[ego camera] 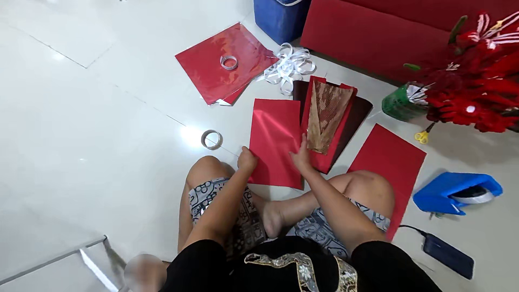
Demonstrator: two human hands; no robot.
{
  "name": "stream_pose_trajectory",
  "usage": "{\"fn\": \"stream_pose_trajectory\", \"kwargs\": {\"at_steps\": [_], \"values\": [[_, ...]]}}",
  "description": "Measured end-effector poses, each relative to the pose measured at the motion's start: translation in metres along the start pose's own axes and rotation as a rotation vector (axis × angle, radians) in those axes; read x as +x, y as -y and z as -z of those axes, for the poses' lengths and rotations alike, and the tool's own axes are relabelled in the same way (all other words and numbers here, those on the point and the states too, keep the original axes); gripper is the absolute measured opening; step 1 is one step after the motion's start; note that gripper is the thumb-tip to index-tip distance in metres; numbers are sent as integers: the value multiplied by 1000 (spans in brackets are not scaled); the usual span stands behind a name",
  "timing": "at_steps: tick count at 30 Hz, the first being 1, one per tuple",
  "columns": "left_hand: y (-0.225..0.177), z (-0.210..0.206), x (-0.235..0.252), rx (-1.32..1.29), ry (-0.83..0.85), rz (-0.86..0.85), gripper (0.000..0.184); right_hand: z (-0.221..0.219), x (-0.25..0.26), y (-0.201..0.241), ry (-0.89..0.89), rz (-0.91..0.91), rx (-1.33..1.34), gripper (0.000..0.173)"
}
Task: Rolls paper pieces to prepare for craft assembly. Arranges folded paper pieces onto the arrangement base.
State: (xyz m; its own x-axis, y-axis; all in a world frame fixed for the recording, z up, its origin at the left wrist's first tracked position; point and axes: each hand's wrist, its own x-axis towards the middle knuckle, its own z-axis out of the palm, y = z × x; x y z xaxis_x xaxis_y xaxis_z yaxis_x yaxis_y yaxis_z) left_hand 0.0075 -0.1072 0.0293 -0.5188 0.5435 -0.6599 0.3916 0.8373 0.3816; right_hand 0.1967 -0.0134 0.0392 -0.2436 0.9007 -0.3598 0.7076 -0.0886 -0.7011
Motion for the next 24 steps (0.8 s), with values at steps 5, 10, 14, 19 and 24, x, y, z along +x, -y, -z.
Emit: {"fn": "stream_pose_trajectory", "kwargs": {"at_steps": [5, 10, 14, 19, 24], "values": [[-6, -3, -3, 106, -168, -141, 70, 2, 23, 14, 71, 18, -122, 80], [-7, 2, 3, -67, -173, -76, 80, -3, 23, 22, 52, 36, -72, 81], [0, 3, 16, -325, -111, -155, 72, 7, 17, 51, 84, 163, 140, 65], [-3, -8, 23, -768, 144, -428, 64, 57, -22, 138, 163, 390, -4, 84], [-6, 8, 10, -1154, 390, -300, 70, 33, -55, 200, 310, 453, -390, 100]]}}
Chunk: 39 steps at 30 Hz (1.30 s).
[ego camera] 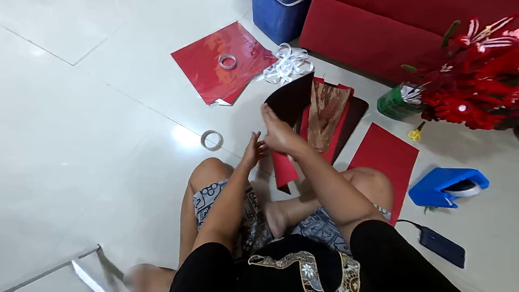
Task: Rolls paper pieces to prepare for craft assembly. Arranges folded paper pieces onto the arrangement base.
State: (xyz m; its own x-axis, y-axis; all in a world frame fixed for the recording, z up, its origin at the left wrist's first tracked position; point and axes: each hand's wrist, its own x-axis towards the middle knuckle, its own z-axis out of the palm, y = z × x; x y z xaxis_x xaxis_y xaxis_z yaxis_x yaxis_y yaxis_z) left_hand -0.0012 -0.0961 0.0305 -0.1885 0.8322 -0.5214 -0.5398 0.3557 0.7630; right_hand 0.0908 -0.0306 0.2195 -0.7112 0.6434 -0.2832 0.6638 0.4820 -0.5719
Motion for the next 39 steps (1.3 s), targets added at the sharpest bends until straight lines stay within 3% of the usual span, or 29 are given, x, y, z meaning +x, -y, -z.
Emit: {"fn": "stream_pose_trajectory", "kwargs": {"at_steps": [4, 7, 10, 12, 14, 15, 17, 19, 21, 23, 26, 30, 35, 39], "values": [[-8, 18, 3, -176, -99, -18, 72, -69, 41, -14, 186, -59, -67, 89], [-6, 26, 11, -269, -103, -2, 66, -107, 49, -33, 274, -11, -93, 95], [-15, 31, 12, -260, -204, 44, 63, -123, 42, -43, 317, 66, -92, 104], [-18, 37, 14, -213, -190, 91, 47, -130, 30, -46, 346, 111, -65, 106], [-15, 38, 15, -110, -162, 123, 32, -133, 14, -46, 393, 119, -20, 103], [-11, 39, 18, -28, -165, 135, 37, -135, 8, -51, 396, 131, 27, 99], [-3, 37, 22, 141, -224, 130, 43, -138, -5, -67, 359, 183, 211, 92], [5, 39, 27, 302, -286, 102, 38, -130, -21, -87, 258, 158, 370, 80], [4, 39, 28, 443, -358, 74, 35, -119, -34, -110, 120, -13, 305, 57], [2, 39, 28, 502, -441, 51, 34, -116, -43, -136, 31, -139, 156, 46], [-1, 42, 27, 585, -563, 52, 38, -128, -53, -157, 77, -105, 34, 47], [-4, 43, 18, 621, -664, 73, 55, -153, -45, -147, 153, 49, 15, 53], [-7, 47, 10, 603, -580, 168, 87, -156, -25, -144, 173, 47, -62, 62], [-12, 46, 7, 570, -576, 161, 88, -151, -14, -147, 176, 45, -140, 60]]}}
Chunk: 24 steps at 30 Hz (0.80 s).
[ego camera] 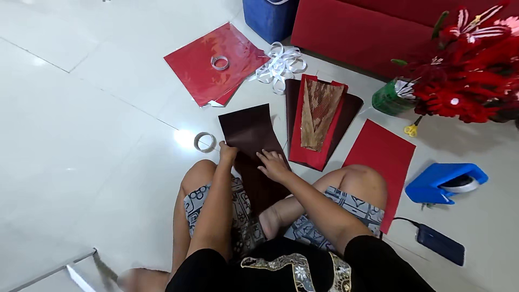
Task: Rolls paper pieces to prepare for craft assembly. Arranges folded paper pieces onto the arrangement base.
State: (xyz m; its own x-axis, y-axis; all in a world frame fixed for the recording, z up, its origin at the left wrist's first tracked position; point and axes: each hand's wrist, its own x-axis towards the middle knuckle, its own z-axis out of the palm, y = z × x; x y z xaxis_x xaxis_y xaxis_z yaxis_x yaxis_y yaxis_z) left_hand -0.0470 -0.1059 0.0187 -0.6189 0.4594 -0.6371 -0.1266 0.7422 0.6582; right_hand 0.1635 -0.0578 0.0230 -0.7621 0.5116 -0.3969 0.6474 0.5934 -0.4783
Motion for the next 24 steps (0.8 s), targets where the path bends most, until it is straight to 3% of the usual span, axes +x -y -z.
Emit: {"fn": "stream_pose_trajectory", "kwargs": {"at_steps": [8, 12, 17, 24], "values": [[-7, 12, 15, -75, -51, -18, 92, 22, 52, 16, 23, 28, -47, 52], [-12, 18, 33, -116, -52, -72, 91, 42, 86, 20, 79, 26, -129, 60], [-11, 18, 46, -185, -23, -117, 75, 51, 131, 8, 83, 20, -154, 58], [-18, 11, 32, -171, 219, -81, 76, 27, 154, -14, -45, 29, -201, 66]]}}
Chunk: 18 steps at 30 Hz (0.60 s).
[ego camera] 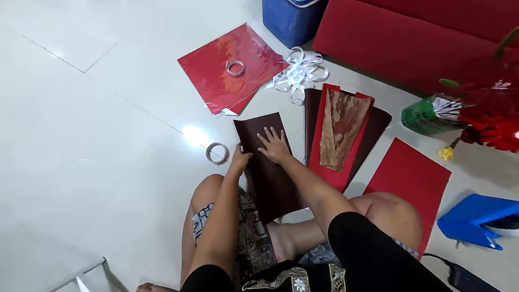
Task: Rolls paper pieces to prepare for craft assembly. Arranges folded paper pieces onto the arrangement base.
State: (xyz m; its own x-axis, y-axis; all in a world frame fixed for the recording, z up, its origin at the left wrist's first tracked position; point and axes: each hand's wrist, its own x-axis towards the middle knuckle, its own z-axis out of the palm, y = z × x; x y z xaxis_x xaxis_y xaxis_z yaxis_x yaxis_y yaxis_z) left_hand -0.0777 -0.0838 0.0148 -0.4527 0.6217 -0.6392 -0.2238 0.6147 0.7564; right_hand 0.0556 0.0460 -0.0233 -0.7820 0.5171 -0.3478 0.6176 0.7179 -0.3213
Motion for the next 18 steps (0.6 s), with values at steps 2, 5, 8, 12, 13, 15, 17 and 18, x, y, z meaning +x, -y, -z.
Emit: {"fn": "stream_pose_trajectory", "kwargs": {"at_steps": [2, 5, 8, 12, 13, 15, 17, 18], "values": [[-2, -6, -4, 49, 40, -48, 82, 1, 2, 0, -12, -25, 4, 65], [4, -22, -6, 256, 1, -274, 86, 6, 8, -1, -46, -64, 13, 63], [25, -45, -4, 373, -47, -559, 72, 10, 13, -3, -28, -86, 17, 60], [45, -63, 2, 462, -23, -748, 62, 6, 18, -10, -124, -63, 66, 53], [46, -65, 2, 498, -27, -759, 60, 7, 19, -11, -140, -63, 104, 52], [47, -69, 1, 583, -50, -743, 58, 8, 18, -15, -281, -53, 255, 45], [47, -73, 0, 678, -73, -714, 57, 11, 14, -16, -513, -70, 437, 27], [47, -75, 0, 712, -73, -695, 58, 13, 10, -14, -594, -111, 512, 25]]}}
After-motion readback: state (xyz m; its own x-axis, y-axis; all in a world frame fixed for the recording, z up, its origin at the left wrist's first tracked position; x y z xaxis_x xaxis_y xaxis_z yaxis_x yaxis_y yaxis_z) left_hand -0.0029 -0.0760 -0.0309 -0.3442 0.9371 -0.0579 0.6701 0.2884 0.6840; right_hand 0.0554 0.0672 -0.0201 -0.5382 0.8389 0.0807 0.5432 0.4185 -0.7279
